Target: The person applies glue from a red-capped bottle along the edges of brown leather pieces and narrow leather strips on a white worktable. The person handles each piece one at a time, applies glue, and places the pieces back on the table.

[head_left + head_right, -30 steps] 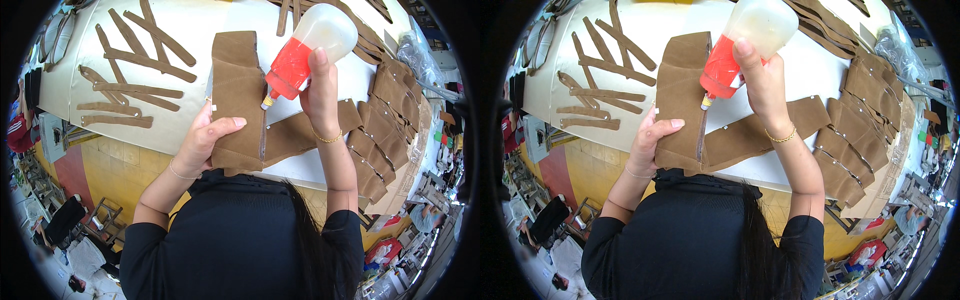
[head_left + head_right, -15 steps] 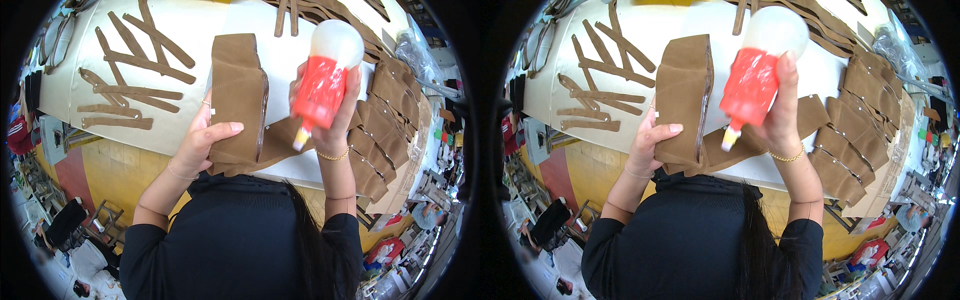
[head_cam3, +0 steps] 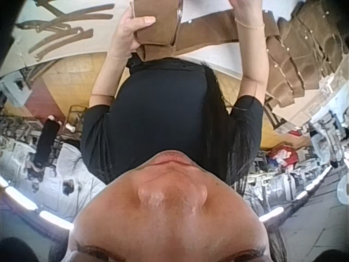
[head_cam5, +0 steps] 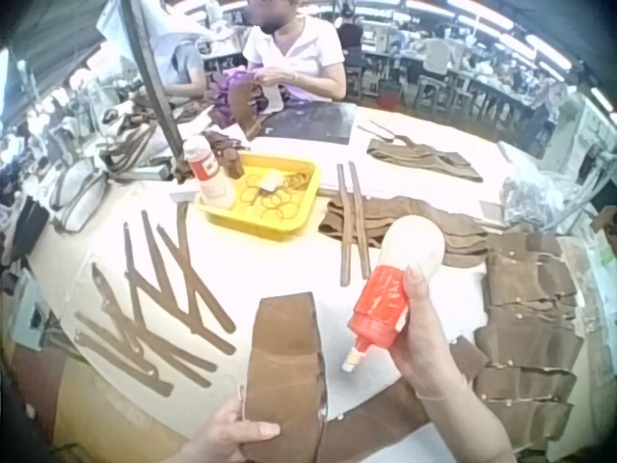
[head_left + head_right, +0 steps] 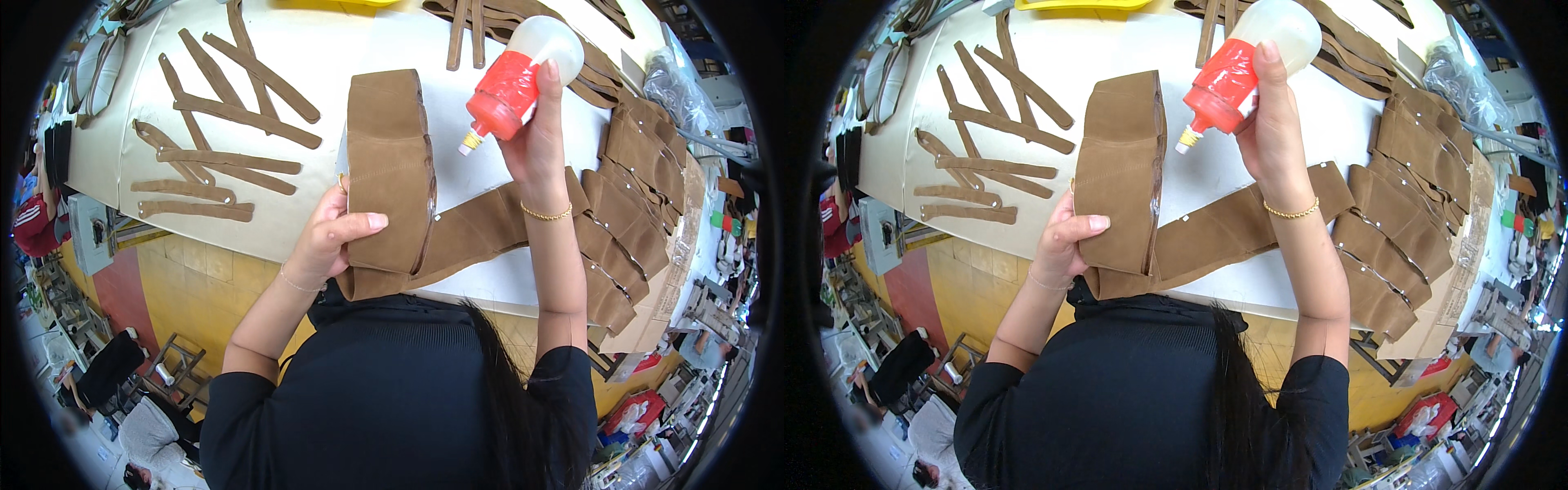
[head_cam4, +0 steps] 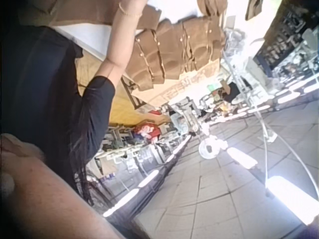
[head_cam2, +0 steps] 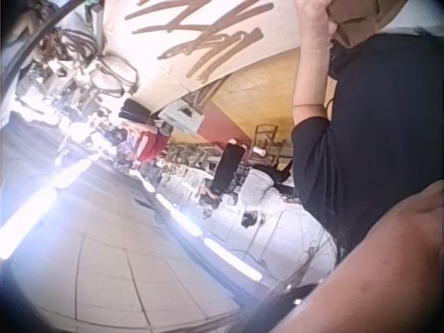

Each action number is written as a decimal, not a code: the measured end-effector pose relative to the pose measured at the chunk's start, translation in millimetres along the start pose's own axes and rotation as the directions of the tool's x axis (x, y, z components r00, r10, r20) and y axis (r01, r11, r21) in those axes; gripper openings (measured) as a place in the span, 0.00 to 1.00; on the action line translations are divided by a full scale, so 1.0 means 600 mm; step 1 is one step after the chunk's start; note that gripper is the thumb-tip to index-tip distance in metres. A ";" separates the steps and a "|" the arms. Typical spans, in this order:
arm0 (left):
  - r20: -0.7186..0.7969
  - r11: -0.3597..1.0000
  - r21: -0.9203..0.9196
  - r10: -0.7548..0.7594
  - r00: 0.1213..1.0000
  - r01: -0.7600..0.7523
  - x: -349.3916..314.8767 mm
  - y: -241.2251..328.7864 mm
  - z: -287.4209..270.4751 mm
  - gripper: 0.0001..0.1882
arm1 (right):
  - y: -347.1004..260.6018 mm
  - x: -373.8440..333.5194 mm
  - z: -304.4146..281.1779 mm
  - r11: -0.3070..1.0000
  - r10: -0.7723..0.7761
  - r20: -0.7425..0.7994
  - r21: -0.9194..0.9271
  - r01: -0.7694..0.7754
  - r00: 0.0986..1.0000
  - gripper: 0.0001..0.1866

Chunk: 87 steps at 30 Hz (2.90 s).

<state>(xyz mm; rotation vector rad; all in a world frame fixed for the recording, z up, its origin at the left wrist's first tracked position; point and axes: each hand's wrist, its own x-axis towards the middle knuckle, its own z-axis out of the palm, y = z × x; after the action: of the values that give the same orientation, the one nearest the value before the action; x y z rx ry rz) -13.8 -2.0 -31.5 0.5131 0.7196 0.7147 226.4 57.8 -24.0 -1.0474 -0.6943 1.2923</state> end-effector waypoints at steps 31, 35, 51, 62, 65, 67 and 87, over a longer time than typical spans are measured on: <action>0.226 0.955 0.285 0.021 0.974 -0.087 -0.002 0.000 0.003 0.25 | 0.009 0.042 0.034 0.817 -0.042 0.254 -0.547 0.179 0.966 0.26; 0.246 0.942 0.318 0.026 0.969 -0.106 0.000 -0.002 0.002 0.25 | 0.014 0.048 0.027 0.866 0.014 0.250 -0.487 0.114 0.968 0.25; 0.303 0.851 0.464 0.107 0.947 -0.245 0.000 -0.002 0.003 0.23 | 0.009 0.044 0.032 0.829 0.052 0.272 -0.549 0.111 0.961 0.27; 0.308 0.837 0.482 0.113 0.945 -0.257 0.000 -0.002 0.010 0.25 | 0.003 0.045 0.036 0.797 -0.012 0.322 -0.568 0.203 0.947 0.29; 0.314 0.853 0.454 0.119 0.942 -0.259 0.000 -0.003 0.010 0.26 | 0.005 0.043 0.038 0.762 -0.004 0.340 -0.608 0.223 0.940 0.29; 0.320 0.845 0.464 0.120 0.940 -0.266 0.000 -0.004 0.010 0.26 | 0.002 0.045 0.038 0.742 -0.011 0.345 -0.626 0.239 0.938 0.29; 0.316 0.861 0.436 0.126 0.940 -0.261 -0.002 -0.008 -0.001 0.24 | 0.028 0.031 0.015 0.928 0.003 0.177 -0.368 0.063 0.984 0.24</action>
<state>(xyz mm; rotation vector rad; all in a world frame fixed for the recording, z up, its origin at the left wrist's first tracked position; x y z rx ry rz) -12.8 -5.8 -34.5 1.1300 0.5780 0.6352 215.0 76.9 -38.0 -1.2304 -1.1186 1.2622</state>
